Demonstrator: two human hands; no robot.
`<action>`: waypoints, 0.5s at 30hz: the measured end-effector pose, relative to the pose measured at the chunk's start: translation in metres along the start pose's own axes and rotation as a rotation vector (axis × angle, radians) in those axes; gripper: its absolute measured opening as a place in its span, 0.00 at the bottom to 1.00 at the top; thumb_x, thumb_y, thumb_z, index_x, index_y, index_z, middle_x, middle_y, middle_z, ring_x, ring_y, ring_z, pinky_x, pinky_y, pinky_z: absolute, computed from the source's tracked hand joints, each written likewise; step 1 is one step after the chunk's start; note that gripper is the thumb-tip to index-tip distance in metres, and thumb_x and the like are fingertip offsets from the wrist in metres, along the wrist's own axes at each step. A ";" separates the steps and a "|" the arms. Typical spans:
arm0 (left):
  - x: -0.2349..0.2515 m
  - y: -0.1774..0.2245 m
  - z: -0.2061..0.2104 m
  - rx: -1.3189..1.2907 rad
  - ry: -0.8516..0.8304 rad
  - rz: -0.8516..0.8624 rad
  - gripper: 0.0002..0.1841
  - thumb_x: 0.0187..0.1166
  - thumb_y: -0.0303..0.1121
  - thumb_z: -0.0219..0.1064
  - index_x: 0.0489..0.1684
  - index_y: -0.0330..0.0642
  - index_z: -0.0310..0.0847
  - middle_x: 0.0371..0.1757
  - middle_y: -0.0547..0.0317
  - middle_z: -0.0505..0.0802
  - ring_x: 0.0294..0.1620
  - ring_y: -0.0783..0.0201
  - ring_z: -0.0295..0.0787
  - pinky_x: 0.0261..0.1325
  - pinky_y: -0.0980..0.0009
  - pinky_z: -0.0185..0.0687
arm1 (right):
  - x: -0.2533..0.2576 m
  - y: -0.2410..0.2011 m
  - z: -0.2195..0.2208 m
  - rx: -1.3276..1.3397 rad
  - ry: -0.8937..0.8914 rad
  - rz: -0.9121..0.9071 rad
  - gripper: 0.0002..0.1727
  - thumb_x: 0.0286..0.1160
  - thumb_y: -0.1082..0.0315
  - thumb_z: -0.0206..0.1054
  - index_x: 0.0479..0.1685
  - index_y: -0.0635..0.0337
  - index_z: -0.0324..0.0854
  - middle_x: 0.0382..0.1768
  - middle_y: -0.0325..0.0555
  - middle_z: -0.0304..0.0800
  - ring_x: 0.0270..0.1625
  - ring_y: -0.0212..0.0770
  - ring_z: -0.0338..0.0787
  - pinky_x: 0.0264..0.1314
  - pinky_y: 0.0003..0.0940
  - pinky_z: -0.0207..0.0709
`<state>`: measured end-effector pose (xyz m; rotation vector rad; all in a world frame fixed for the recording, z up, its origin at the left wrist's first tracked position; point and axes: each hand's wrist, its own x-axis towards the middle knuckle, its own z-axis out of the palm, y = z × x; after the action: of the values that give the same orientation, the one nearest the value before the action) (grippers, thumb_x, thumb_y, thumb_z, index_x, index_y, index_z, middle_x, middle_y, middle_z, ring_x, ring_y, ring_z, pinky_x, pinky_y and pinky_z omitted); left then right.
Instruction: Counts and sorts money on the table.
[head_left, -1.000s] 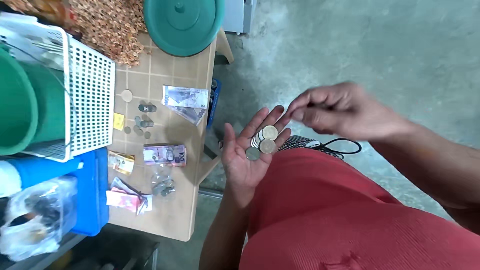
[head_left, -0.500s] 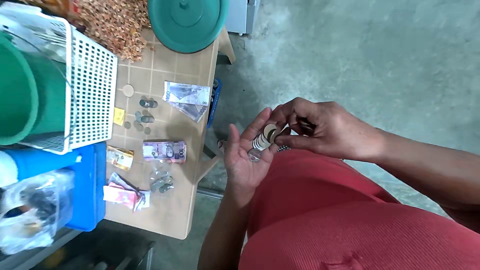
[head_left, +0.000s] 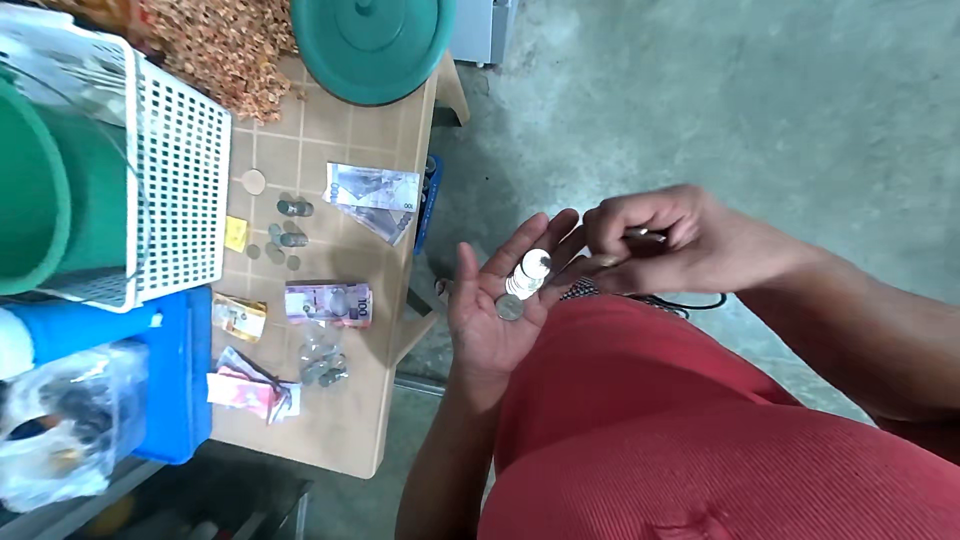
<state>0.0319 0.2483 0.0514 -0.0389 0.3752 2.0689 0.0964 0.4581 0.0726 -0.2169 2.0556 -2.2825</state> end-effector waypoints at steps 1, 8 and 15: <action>0.000 0.000 0.001 -0.017 -0.001 -0.002 0.40 0.86 0.65 0.45 0.76 0.37 0.79 0.78 0.41 0.82 0.79 0.47 0.78 0.79 0.53 0.76 | -0.001 0.004 -0.009 0.141 0.002 0.007 0.06 0.70 0.67 0.71 0.31 0.46 0.78 0.30 0.26 0.84 0.27 0.17 0.77 0.24 0.12 0.68; 0.001 0.001 0.001 -0.038 0.004 -0.016 0.42 0.83 0.66 0.48 0.77 0.36 0.77 0.83 0.40 0.76 0.82 0.44 0.75 0.80 0.51 0.74 | -0.003 0.015 -0.034 0.505 0.155 0.153 0.07 0.81 0.66 0.62 0.46 0.48 0.86 0.34 0.34 0.89 0.20 0.21 0.78 0.16 0.14 0.67; 0.003 -0.001 0.007 -0.028 -0.002 -0.029 0.41 0.82 0.67 0.51 0.81 0.41 0.73 0.76 0.50 0.82 0.73 0.57 0.81 0.75 0.61 0.77 | 0.002 -0.004 0.015 -0.677 0.159 -0.138 0.18 0.71 0.55 0.77 0.47 0.63 0.90 0.34 0.37 0.84 0.31 0.20 0.76 0.31 0.11 0.72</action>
<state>0.0321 0.2536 0.0569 -0.0588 0.3424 2.0451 0.0969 0.4435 0.0781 -0.2139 2.9107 -1.6124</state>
